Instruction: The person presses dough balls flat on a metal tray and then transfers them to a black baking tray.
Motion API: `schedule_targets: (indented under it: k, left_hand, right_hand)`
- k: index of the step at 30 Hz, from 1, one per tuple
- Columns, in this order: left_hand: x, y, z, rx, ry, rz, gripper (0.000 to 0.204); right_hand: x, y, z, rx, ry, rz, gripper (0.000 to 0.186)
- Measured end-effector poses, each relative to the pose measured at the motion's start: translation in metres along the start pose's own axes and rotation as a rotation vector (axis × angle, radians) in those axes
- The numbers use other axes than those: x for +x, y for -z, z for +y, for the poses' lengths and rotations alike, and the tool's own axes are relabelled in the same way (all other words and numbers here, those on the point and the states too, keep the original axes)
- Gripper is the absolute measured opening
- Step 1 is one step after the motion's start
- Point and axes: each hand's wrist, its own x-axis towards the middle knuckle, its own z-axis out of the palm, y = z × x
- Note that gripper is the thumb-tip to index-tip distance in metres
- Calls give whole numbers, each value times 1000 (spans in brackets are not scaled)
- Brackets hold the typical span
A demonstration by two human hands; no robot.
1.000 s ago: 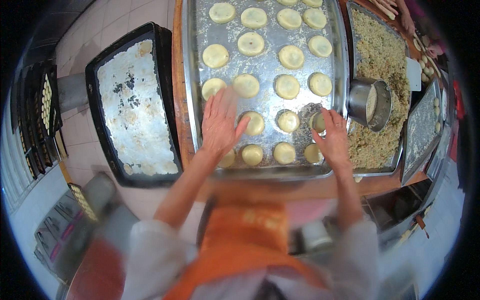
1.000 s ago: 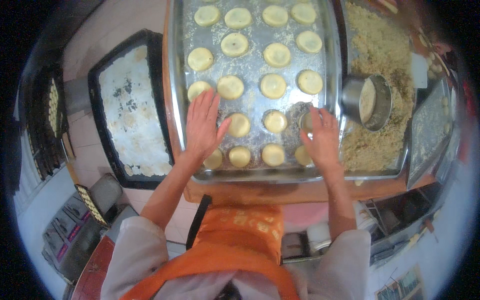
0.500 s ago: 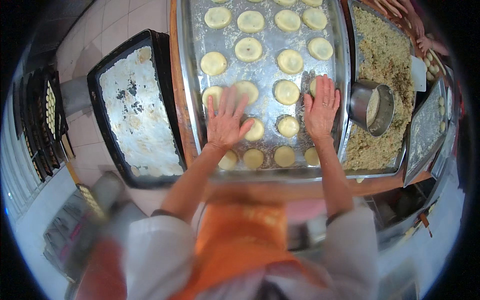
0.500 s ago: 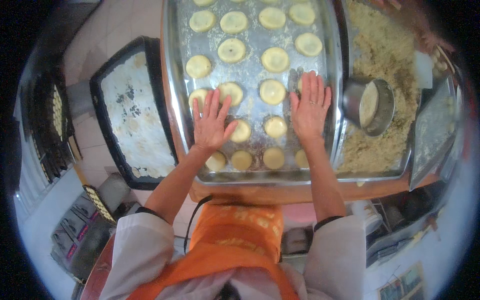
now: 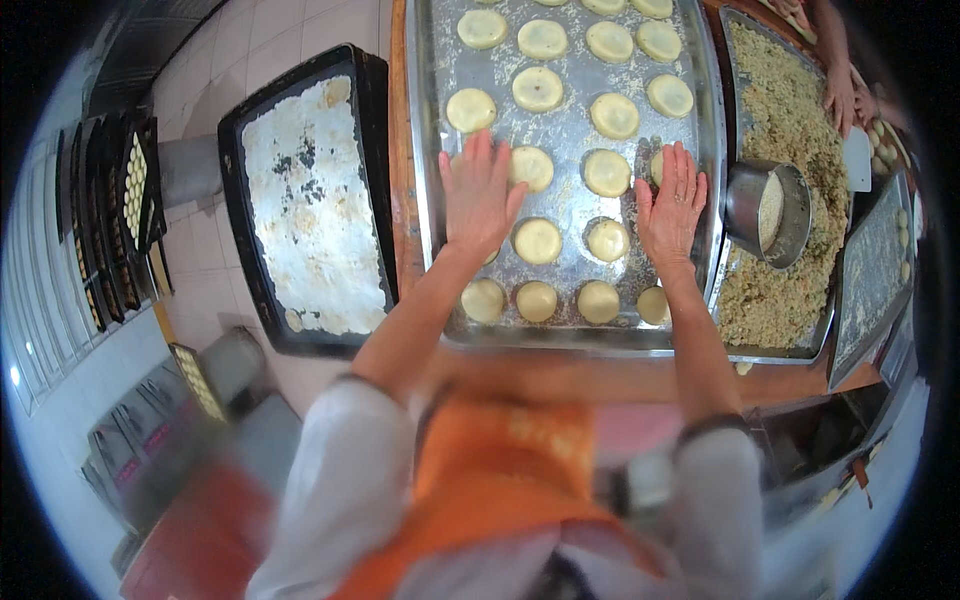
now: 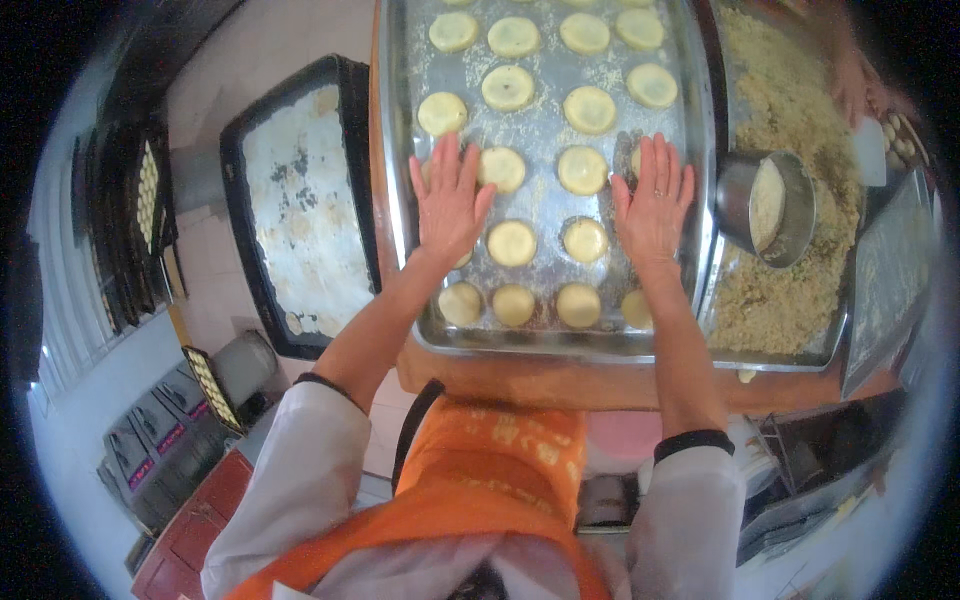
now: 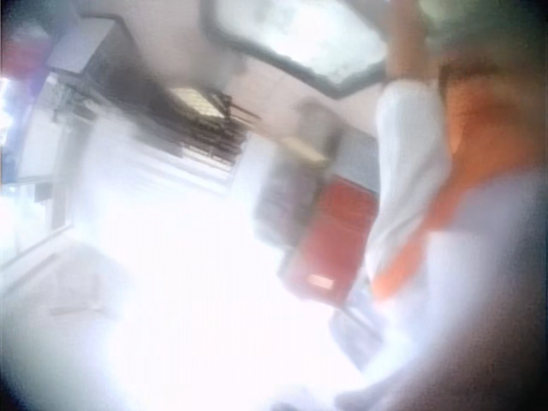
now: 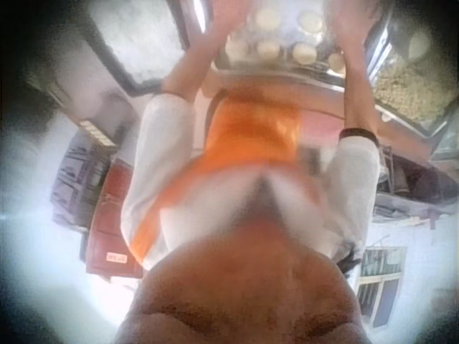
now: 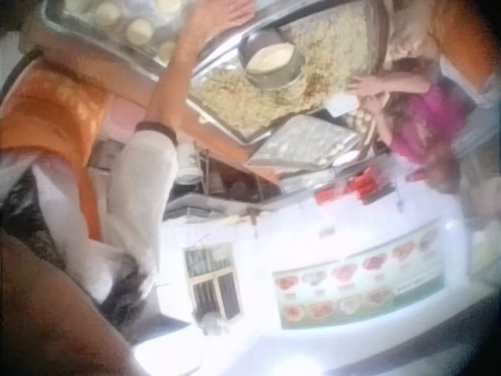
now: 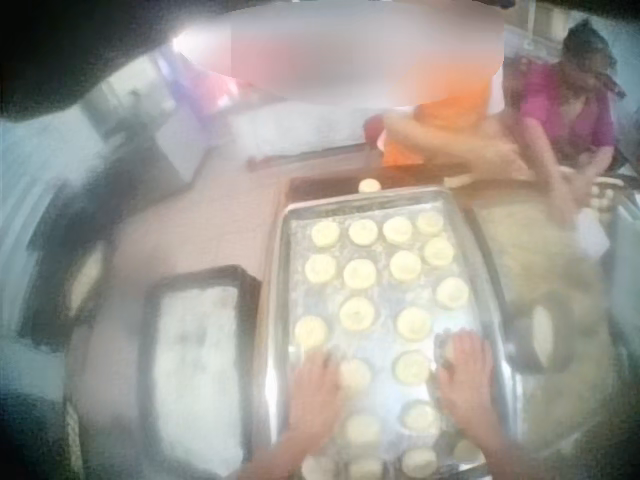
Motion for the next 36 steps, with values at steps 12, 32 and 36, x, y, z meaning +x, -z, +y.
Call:
schedule_targets:
  k: [12, 32, 36]
  left_hand:
    - [-62, 32, -6, -193, 98, -81, 57]
    - [-169, 27, 6, -99, -36, -40, 69]
    - [-168, 30, 11, -108, 53, -78, 65]
  right_hand:
    - [-63, 60, 18, 48, 93, -358, 64]
    - [-120, 83, -54, 228, 183, -532, 65]
    - [-120, 77, -58, 214, 196, -508, 66]
